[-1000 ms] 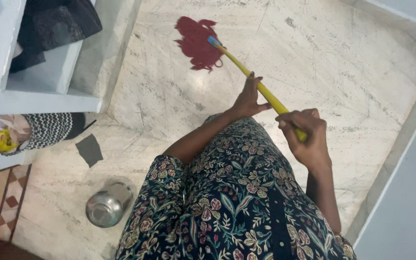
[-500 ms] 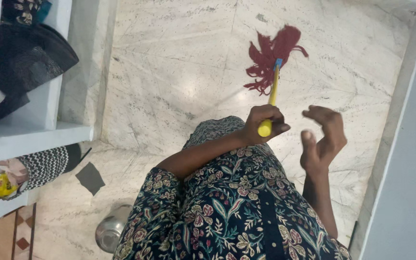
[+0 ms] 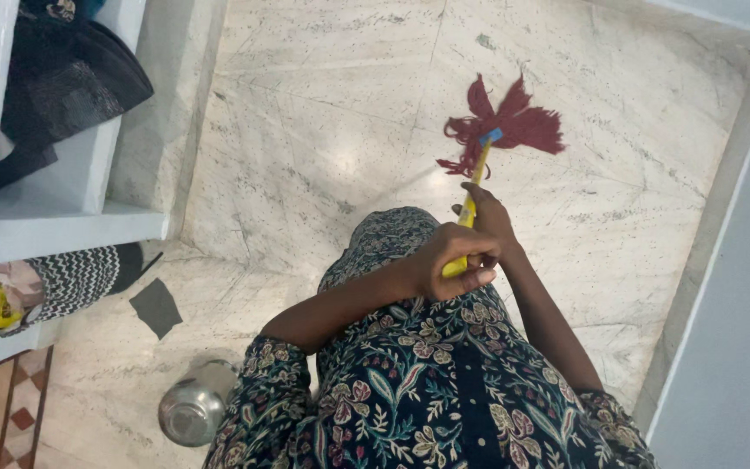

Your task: The person cleans a red liquid from a marble floor using a mop, repeatedly scrubbing the stain and moving the mop head across the surface.

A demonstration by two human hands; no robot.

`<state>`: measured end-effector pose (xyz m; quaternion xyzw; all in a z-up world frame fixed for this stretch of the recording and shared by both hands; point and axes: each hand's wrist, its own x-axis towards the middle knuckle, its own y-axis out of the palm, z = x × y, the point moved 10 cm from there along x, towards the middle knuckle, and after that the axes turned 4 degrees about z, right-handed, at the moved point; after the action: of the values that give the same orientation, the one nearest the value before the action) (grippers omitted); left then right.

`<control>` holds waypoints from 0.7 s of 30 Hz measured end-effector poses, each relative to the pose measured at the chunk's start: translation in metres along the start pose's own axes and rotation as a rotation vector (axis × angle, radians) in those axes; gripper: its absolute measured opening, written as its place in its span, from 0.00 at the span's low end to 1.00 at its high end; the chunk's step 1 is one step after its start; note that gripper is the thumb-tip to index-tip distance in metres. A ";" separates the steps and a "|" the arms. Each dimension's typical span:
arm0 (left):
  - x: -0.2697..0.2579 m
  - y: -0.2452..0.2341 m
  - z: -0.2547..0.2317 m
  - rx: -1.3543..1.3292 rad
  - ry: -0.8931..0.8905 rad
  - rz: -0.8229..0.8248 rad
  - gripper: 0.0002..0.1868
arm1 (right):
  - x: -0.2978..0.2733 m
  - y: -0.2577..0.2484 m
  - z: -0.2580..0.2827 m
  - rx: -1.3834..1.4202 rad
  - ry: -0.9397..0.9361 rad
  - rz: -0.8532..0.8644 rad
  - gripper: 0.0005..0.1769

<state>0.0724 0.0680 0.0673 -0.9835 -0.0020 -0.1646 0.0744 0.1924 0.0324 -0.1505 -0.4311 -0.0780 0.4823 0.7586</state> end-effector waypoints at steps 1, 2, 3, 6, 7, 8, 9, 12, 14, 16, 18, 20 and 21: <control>-0.004 -0.004 -0.012 -0.004 -0.003 -0.006 0.15 | 0.000 0.008 0.016 0.166 -0.035 0.065 0.29; -0.009 -0.009 -0.024 0.003 -0.008 -0.026 0.15 | -0.001 0.015 0.035 0.333 -0.068 0.131 0.26; -0.012 -0.015 -0.035 0.013 -0.011 -0.045 0.15 | -0.003 0.016 0.050 0.330 -0.068 0.134 0.26; -0.030 -0.018 -0.070 0.188 -0.037 -0.033 0.14 | -0.009 0.047 0.076 0.403 0.105 0.303 0.21; -0.036 -0.021 -0.077 0.184 -0.041 -0.040 0.14 | -0.001 0.047 0.103 0.291 -0.109 0.254 0.20; -0.042 -0.025 -0.084 0.246 -0.017 -0.069 0.14 | 0.002 0.049 0.127 0.177 -0.322 0.206 0.21; -0.048 -0.026 -0.089 0.310 0.007 -0.100 0.15 | 0.009 0.059 0.128 0.174 -0.324 0.216 0.21; -0.050 -0.008 -0.074 0.374 0.007 -0.061 0.10 | 0.028 0.084 0.134 0.168 -0.471 0.219 0.20; -0.051 0.000 -0.063 0.399 0.000 -0.098 0.07 | 0.042 0.097 0.134 0.093 -0.516 0.179 0.14; -0.053 0.003 -0.060 0.430 -0.005 -0.130 0.05 | 0.047 0.101 0.131 0.068 -0.523 0.180 0.14; -0.052 -0.011 -0.071 0.452 0.071 -0.296 0.10 | 0.050 0.095 0.130 0.040 -0.523 0.176 0.13; -0.047 -0.012 -0.083 0.487 0.130 -0.333 0.16 | 0.048 0.080 0.132 -0.113 -0.558 0.104 0.14; -0.046 -0.013 -0.091 0.517 0.189 -0.361 0.22 | 0.048 0.074 0.132 -0.115 -0.559 0.104 0.14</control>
<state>-0.0007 0.0684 0.1394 -0.8962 -0.2109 -0.2599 0.2911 0.0977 0.1591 -0.1376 -0.3269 -0.2893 0.6153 0.6564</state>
